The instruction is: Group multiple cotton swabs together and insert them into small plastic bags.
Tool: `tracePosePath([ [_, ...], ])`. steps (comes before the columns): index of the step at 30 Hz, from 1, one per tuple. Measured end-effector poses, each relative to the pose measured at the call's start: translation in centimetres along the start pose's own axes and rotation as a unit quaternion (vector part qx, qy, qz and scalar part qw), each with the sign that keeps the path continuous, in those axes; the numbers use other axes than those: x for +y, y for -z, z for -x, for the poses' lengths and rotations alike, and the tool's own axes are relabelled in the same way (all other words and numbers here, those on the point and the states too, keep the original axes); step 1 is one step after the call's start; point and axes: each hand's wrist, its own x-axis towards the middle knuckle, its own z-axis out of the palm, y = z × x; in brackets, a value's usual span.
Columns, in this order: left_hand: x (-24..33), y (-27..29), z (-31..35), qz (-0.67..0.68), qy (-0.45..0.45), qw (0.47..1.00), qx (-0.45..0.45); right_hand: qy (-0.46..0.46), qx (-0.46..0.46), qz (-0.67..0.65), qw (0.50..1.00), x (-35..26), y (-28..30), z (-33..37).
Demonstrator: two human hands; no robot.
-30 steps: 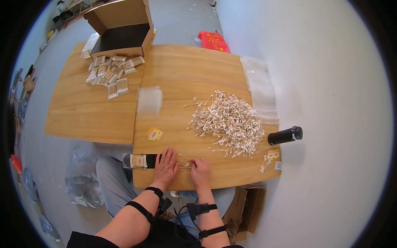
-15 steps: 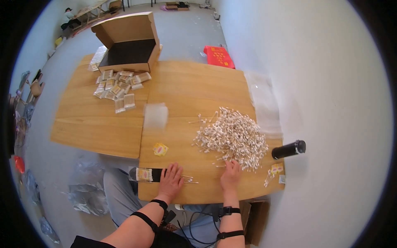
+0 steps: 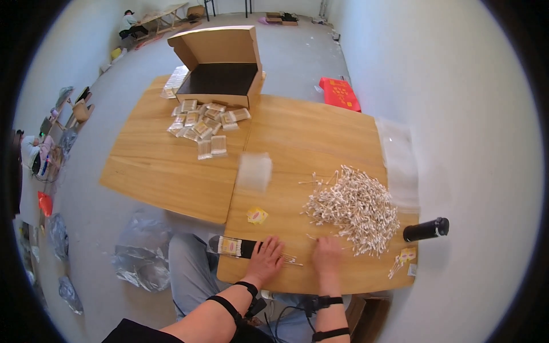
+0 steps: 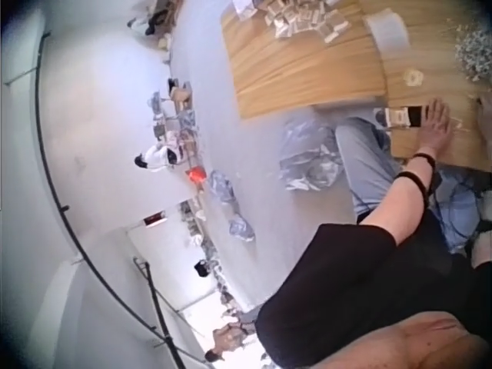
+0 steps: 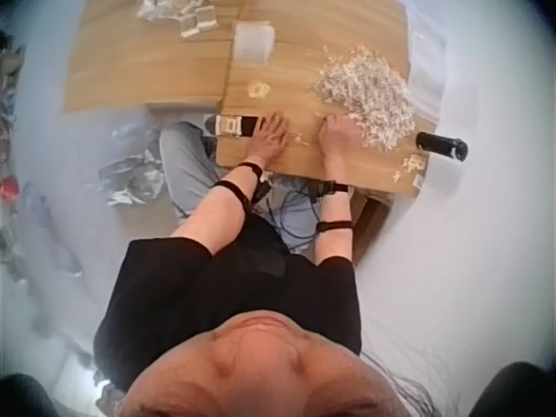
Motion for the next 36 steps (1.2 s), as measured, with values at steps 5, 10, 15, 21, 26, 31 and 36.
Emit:
tracePosePath([
  [5, -0.7, 0.5, 0.0, 0.015, 0.003, 1.0, 0.014, 0.021, -0.018, -0.141, 0.99, -5.7, -1.2, -1.0],
  [10, -0.4, 0.2, -0.2, 0.026, 0.0, 0.999, 0.031, -0.039, -0.017, -0.168, 0.985, -4.4, -1.2, -1.3],
  [15, -0.5, 0.5, 0.0, 0.016, 0.002, 1.0, 0.021, -0.222, -0.089, -0.32, 0.917, -2.8, -1.7, -1.2],
  [21, -0.3, 0.8, -0.1, 0.019, 0.005, 1.0, 0.005, -0.284, -0.099, -0.427, 0.853, -1.1, -2.4, -1.3],
  [26, 0.0, 1.2, -0.2, 0.01, 0.002, 1.0, 0.0, -0.29, -0.068, -0.397, 0.868, -0.5, -2.4, -0.7],
  [31, -0.3, 1.2, -0.1, 0.007, 0.007, 1.0, -0.011, -0.177, 0.011, -0.249, 0.952, -1.8, -1.9, 0.0],
  [36, -0.2, 1.5, -0.2, -0.003, 0.012, 0.999, -0.029, -0.119, -0.021, -0.218, 0.968, -3.8, -1.5, -0.2],
])
